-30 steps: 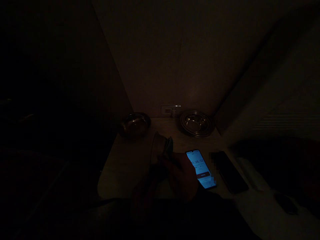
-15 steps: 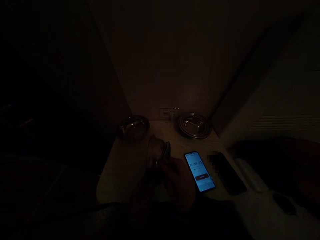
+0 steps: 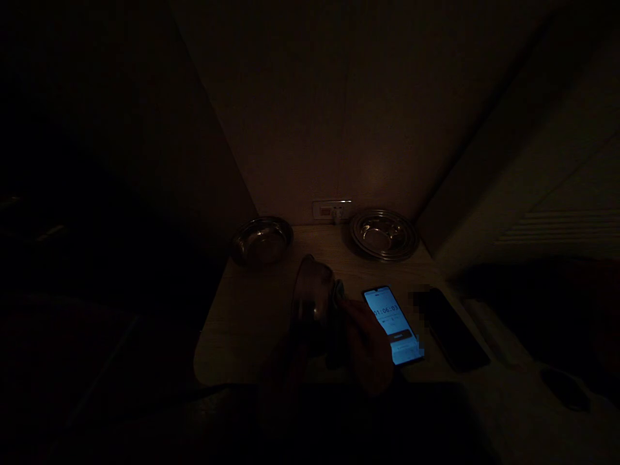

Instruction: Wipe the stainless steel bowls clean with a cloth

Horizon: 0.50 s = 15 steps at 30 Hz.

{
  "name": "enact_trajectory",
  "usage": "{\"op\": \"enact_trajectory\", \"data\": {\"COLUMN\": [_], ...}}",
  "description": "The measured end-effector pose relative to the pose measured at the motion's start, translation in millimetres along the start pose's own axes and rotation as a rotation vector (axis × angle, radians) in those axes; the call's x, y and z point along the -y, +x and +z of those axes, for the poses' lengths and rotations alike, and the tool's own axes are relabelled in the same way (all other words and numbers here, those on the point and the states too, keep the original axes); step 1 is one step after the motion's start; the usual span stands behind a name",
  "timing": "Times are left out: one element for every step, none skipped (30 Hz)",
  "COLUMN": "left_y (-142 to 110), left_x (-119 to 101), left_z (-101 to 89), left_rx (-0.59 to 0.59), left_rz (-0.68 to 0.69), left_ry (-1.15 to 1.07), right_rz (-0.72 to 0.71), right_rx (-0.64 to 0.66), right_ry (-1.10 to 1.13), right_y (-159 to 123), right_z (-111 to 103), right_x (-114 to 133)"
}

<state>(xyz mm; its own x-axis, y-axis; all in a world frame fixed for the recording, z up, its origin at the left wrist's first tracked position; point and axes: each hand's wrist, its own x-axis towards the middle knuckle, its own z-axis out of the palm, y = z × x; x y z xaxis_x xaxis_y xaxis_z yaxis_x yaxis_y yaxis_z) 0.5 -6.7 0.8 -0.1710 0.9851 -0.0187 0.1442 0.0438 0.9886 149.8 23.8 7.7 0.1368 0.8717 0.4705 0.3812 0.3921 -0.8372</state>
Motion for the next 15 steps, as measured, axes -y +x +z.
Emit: {"op": "enact_trajectory", "data": {"left_y": [0,0,-1,-1,-2,-3,-4,-4,-5,-6,-6,-6,-6,-6,-6], "left_x": [-1,-2,-3,-4,-5,-7,-8,-9,-9,-9,-9,-8,-7,-6,-6], "left_z": [1.3,2.7,4.2,5.7,7.2,8.7,10.0,11.1,11.9,12.5,12.8,13.0,13.1,13.2,13.2], "left_rx": [0.001,0.001,0.002,0.003,0.005,0.008,0.015,0.027,0.044,0.058,0.064,0.064,0.059,0.052,0.045], "left_rz": [-0.005,-0.011,-0.018,-0.027,-0.039,-0.052,-0.066,-0.079,-0.09,-0.098,-0.104,-0.109,-0.113,-0.116,-0.116], "left_ry": [0.003,0.006,0.01,0.014,0.02,0.026,0.032,0.038,0.043,0.049,0.056,0.064,0.072,0.08,0.085], "right_rz": [0.007,0.012,0.016,0.015,0.011,0.005,-0.007,-0.027,-0.054,-0.089,-0.127,-0.161,-0.186,-0.195,-0.196], "right_rx": [-0.013,-0.029,-0.038,-0.039,-0.038,-0.037,-0.034,-0.026,-0.013,0.004,0.024,0.042,0.05,0.045,0.035], "right_ry": [-0.005,-0.011,-0.016,-0.019,-0.023,-0.031,-0.046,-0.069,-0.103,-0.146,-0.195,-0.245,-0.293,-0.334,-0.369], "right_y": [-1,-1,-2,-2,-3,-4,-6,-8,-10,-12,-14,-14,-14,-11,-7], "right_z": [0,0,-1,-2,-3,-4,-6,-7,-9,-10,-11,-12,-13,-14,-14], "right_x": [1,1,2,3,4,5,7,9,11,14,17,20,23,26,29]}}
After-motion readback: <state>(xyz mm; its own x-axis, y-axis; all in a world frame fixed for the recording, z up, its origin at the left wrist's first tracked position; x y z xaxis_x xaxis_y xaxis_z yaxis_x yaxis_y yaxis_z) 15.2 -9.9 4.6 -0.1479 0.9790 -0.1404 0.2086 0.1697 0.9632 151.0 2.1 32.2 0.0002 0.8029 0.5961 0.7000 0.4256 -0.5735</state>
